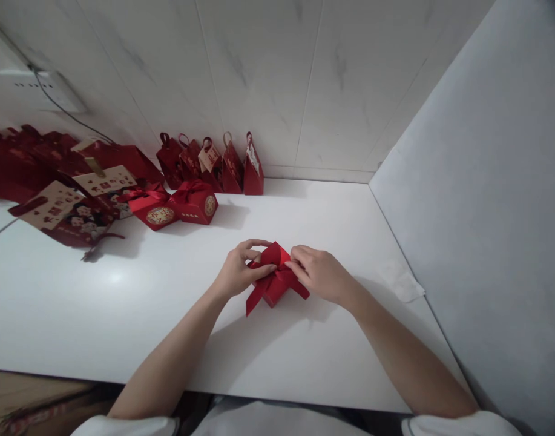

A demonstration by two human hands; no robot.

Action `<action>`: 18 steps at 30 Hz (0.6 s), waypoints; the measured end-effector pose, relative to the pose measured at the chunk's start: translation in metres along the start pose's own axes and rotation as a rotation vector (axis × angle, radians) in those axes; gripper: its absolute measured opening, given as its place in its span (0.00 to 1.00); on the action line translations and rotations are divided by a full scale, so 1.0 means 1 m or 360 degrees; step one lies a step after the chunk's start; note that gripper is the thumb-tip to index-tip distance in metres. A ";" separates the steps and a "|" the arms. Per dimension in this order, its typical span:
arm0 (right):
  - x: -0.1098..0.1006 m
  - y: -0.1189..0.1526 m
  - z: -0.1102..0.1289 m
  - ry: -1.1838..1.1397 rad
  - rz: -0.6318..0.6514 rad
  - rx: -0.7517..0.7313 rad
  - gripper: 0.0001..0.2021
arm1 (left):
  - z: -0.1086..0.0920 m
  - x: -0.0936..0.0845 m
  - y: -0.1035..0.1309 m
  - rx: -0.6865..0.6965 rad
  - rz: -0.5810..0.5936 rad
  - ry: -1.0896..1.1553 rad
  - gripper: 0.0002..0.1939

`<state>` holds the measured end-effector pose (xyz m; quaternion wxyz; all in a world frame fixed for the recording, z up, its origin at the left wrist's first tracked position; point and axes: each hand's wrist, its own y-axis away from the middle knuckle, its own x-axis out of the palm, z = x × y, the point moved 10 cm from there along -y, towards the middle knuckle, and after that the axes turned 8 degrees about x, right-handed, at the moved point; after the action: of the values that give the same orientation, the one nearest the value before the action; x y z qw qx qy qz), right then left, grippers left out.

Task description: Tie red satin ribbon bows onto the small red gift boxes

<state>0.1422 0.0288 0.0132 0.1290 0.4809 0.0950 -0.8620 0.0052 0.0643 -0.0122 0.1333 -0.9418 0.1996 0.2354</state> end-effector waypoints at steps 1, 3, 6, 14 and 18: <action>0.001 -0.001 -0.001 0.0010 -0.0015 0.0012 0.10 | 0.000 0.000 0.000 0.0003 -0.0007 -0.0007 0.24; 0.001 -0.003 -0.005 0.0006 -0.0065 0.0059 0.10 | 0.002 -0.001 0.000 0.0015 -0.0020 0.0047 0.23; -0.006 -0.004 -0.017 -0.0097 -0.0161 0.0171 0.08 | 0.008 -0.004 -0.001 0.0030 0.0019 0.0372 0.13; 0.001 0.011 -0.059 -0.0055 0.0323 0.0543 0.09 | 0.029 0.003 0.008 0.0191 0.0817 0.0399 0.53; 0.045 0.021 -0.061 -0.0113 0.0811 0.0513 0.03 | 0.044 0.017 0.014 0.0310 0.0932 0.0068 0.57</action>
<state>0.1755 0.0207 -0.0578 0.2664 0.4731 -0.1715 -0.8221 -0.0042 0.0617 -0.0610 0.1452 -0.8317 0.4870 0.2236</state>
